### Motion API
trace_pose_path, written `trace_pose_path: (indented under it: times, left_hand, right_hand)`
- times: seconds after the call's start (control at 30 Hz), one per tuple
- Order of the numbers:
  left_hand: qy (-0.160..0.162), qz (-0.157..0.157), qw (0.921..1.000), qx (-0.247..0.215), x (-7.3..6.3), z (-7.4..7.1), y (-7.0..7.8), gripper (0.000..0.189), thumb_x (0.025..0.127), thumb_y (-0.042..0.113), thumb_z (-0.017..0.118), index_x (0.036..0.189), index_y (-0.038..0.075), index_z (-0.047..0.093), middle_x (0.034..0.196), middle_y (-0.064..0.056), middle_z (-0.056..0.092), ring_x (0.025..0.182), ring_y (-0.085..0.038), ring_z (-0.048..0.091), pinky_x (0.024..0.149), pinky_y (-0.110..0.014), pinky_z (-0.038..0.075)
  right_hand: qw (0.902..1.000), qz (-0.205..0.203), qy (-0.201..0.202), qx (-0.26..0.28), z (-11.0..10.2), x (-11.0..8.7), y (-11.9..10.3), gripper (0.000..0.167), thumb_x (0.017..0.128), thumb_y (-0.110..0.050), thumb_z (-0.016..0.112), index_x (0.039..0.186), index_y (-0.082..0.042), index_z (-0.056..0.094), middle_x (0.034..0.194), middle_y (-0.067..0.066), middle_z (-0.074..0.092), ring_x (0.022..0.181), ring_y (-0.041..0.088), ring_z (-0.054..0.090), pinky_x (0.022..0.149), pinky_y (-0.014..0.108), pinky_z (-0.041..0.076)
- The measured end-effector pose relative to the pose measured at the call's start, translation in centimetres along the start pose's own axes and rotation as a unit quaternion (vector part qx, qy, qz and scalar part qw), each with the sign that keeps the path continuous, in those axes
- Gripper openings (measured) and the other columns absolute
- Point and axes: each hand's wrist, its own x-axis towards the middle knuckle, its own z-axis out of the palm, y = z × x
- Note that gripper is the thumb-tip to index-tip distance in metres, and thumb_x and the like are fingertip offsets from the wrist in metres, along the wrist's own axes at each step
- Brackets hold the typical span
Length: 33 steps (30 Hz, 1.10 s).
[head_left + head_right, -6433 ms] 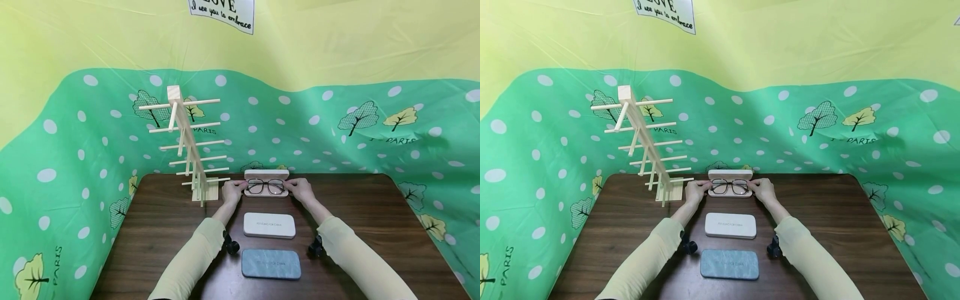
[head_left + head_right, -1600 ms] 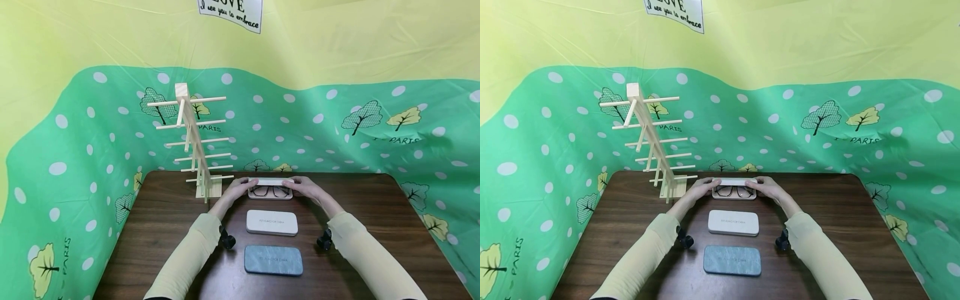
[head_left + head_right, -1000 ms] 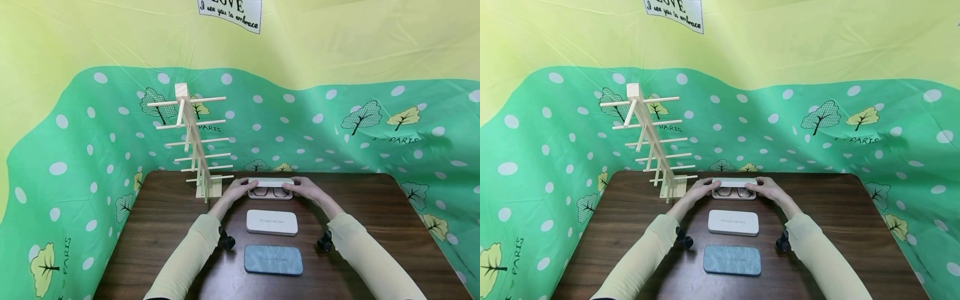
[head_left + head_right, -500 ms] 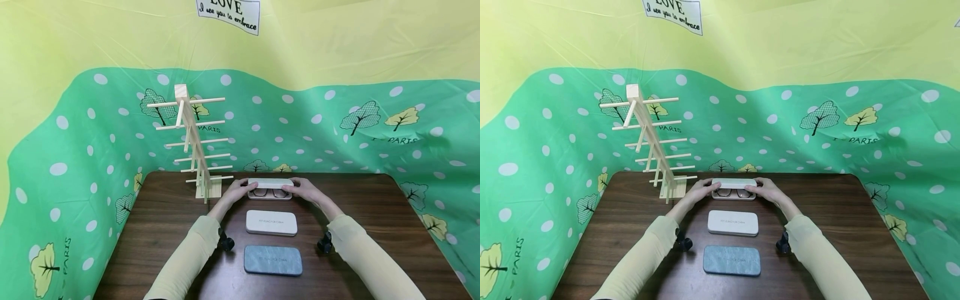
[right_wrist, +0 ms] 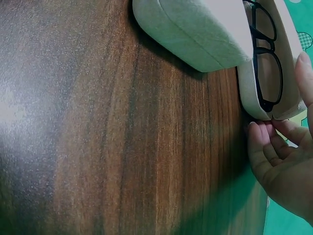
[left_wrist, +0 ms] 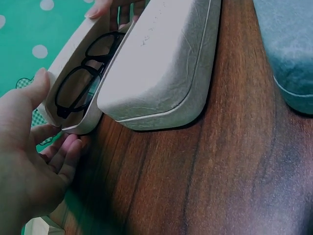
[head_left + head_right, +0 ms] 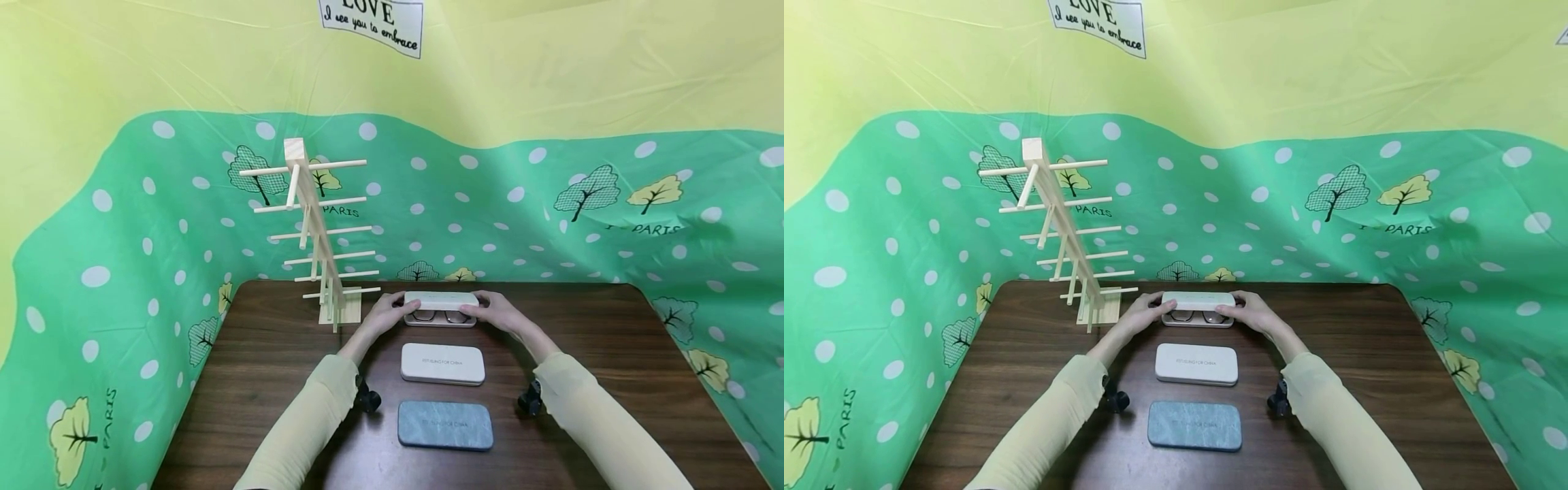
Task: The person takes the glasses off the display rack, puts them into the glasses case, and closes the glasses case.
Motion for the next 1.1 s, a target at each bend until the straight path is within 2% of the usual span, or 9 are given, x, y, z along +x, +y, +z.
trace_pose_path:
  times: [0.17, 0.3, 0.5, 0.7, 0.87, 1.1]
  left_hand:
    - [0.005, 0.004, 0.9999, 0.01, 0.0, 0.2, -0.1, 0.081, 0.096, 0.063, 0.06, 0.157, 0.013, 0.043, 0.16, -0.021, 0.039, 0.146, -0.038, 0.042, 0.121, -0.052, 0.037]
    - [0.011, 0.01, 0.9998, 0.012, -0.1, 0.2, -0.1, 0.08, 0.096, 0.062, 0.061, 0.156, 0.012, 0.044, 0.155, -0.021, 0.044, 0.133, -0.034, 0.053, 0.114, -0.049, 0.043]
    - [0.012, 0.028, 0.9992, 0.025, -0.2, 0.3, -0.3, 0.079, 0.098, 0.058, 0.061, 0.156, 0.009, 0.043, 0.144, -0.018, 0.052, 0.118, -0.026, 0.058, 0.104, -0.043, 0.049]
    - [0.022, 0.041, 0.9981, 0.039, -0.2, 0.5, -0.5, 0.077, 0.097, 0.054, 0.063, 0.155, 0.007, 0.045, 0.142, -0.017, 0.054, 0.117, -0.024, 0.059, 0.104, -0.041, 0.049]
    - [0.031, 0.063, 0.9954, 0.065, -0.1, 0.7, -0.9, 0.076, 0.097, 0.051, 0.066, 0.154, 0.005, 0.046, 0.138, -0.016, 0.057, 0.118, -0.025, 0.059, 0.105, -0.042, 0.049]
    - [0.034, 0.078, 0.993, 0.082, -0.1, 0.9, -1.3, 0.075, 0.096, 0.047, 0.07, 0.154, 0.005, 0.046, 0.138, -0.016, 0.056, 0.119, -0.026, 0.059, 0.106, -0.043, 0.049]
  right_hand:
    - [0.9999, -0.007, 0.009, -0.011, 0.0, 0.0, 0.1, 0.078, 0.095, -0.046, 0.073, 0.148, 0.006, 0.048, 0.141, 0.026, 0.058, 0.113, 0.028, 0.06, 0.092, 0.032, 0.052]
    - [0.9997, -0.006, 0.013, -0.021, 0.0, -0.1, 0.0, 0.08, 0.094, -0.048, 0.073, 0.148, 0.005, 0.048, 0.143, 0.026, 0.057, 0.117, 0.03, 0.057, 0.099, 0.039, 0.048]
    - [0.9996, -0.002, 0.013, -0.027, 0.2, -0.2, -0.1, 0.082, 0.093, -0.048, 0.073, 0.149, 0.006, 0.047, 0.142, 0.027, 0.057, 0.115, 0.031, 0.056, 0.099, 0.042, 0.047]
    - [0.9993, -0.013, 0.018, -0.032, 0.3, -0.2, 0.0, 0.08, 0.093, -0.046, 0.075, 0.148, 0.005, 0.048, 0.139, 0.025, 0.059, 0.114, 0.029, 0.057, 0.099, 0.041, 0.048]
    - [0.9976, -0.024, 0.023, -0.061, 0.6, -0.2, 0.3, 0.083, 0.091, -0.047, 0.076, 0.148, 0.005, 0.047, 0.136, 0.024, 0.06, 0.112, 0.028, 0.058, 0.096, 0.041, 0.048]
    - [0.9962, -0.028, 0.036, -0.074, 0.9, -0.2, 0.5, 0.087, 0.087, -0.049, 0.08, 0.147, 0.005, 0.048, 0.134, 0.024, 0.059, 0.113, 0.03, 0.057, 0.098, 0.045, 0.048]
